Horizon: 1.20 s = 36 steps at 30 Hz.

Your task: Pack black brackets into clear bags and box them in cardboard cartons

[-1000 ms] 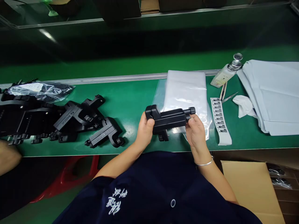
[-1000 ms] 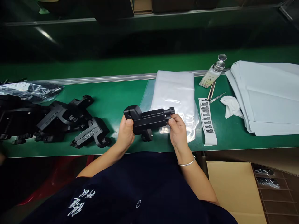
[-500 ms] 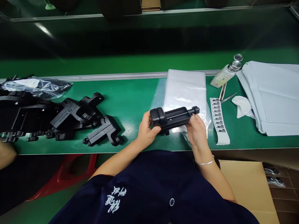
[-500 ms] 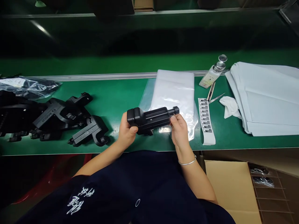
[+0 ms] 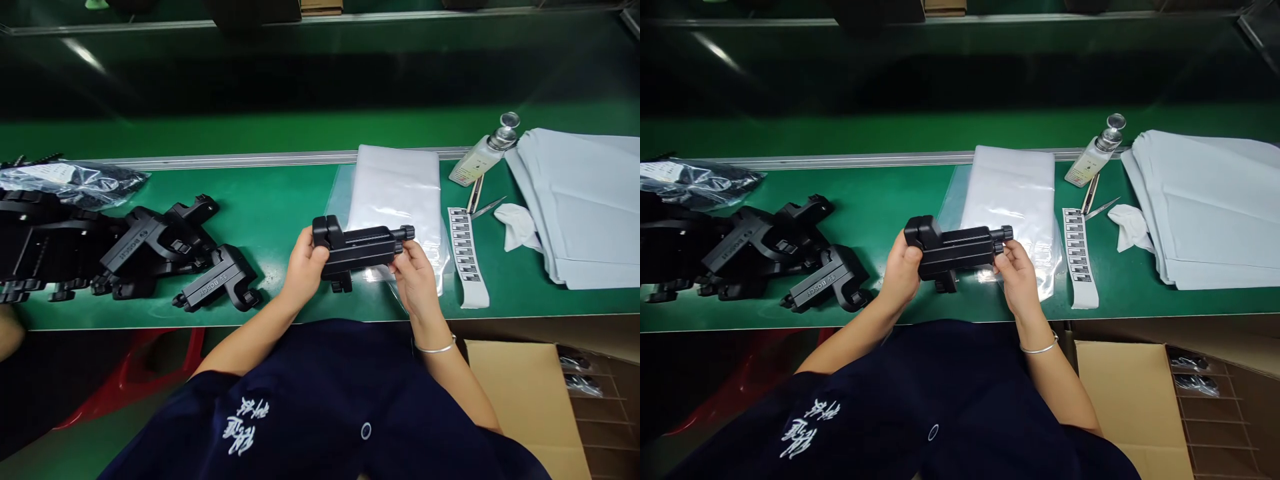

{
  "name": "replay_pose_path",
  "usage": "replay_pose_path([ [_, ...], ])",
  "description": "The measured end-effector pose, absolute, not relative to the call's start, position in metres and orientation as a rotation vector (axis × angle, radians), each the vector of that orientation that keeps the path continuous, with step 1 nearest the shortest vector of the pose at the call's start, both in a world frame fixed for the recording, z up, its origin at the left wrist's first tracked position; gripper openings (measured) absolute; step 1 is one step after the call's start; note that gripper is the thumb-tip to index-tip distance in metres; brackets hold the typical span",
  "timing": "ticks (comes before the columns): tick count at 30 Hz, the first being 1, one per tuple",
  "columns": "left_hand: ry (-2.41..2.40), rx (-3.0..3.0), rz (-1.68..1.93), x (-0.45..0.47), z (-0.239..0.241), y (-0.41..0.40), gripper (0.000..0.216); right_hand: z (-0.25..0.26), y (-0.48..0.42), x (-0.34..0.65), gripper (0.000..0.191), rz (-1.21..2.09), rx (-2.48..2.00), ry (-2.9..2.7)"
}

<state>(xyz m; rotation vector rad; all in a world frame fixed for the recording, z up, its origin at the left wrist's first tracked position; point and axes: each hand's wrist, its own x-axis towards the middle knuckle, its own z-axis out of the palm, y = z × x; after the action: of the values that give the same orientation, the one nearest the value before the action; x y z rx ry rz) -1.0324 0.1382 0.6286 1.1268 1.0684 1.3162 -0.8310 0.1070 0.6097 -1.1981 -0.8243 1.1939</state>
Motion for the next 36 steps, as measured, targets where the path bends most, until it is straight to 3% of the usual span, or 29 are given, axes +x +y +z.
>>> replay_pose_path([
  [5, 1.023, 0.991, 1.281, -1.029, 0.621, 0.141, 0.056, 0.605, 0.104, -0.830, 0.030, 1.033, -1.231, -0.916],
  [11, 1.026, 1.103, 1.337, -1.032, 0.623, 0.137, 0.059, 0.608, 0.107, -0.829, 0.029, 1.171, -1.203, -0.865],
  [18, 1.052, 0.605, 1.231, -1.028, 0.616, 0.149, 0.052, 0.615, 0.105, -0.836, 0.031, 1.124, -1.221, -0.897],
  [26, 1.055, 0.405, 1.170, -1.025, 0.613, 0.165, 0.049, 0.621, 0.088, -0.866, 0.024, 1.759, -1.134, -1.209],
  [33, 1.070, 0.278, 1.086, -1.021, 0.621, 0.164, 0.046, 0.626, 0.089, -0.870, 0.027, 1.821, -1.117, -1.222],
  [36, 1.060, 0.389, 1.128, -1.022, 0.620, 0.162, 0.047, 0.627, 0.088, -0.859, 0.028, 1.645, -1.145, -1.180],
])
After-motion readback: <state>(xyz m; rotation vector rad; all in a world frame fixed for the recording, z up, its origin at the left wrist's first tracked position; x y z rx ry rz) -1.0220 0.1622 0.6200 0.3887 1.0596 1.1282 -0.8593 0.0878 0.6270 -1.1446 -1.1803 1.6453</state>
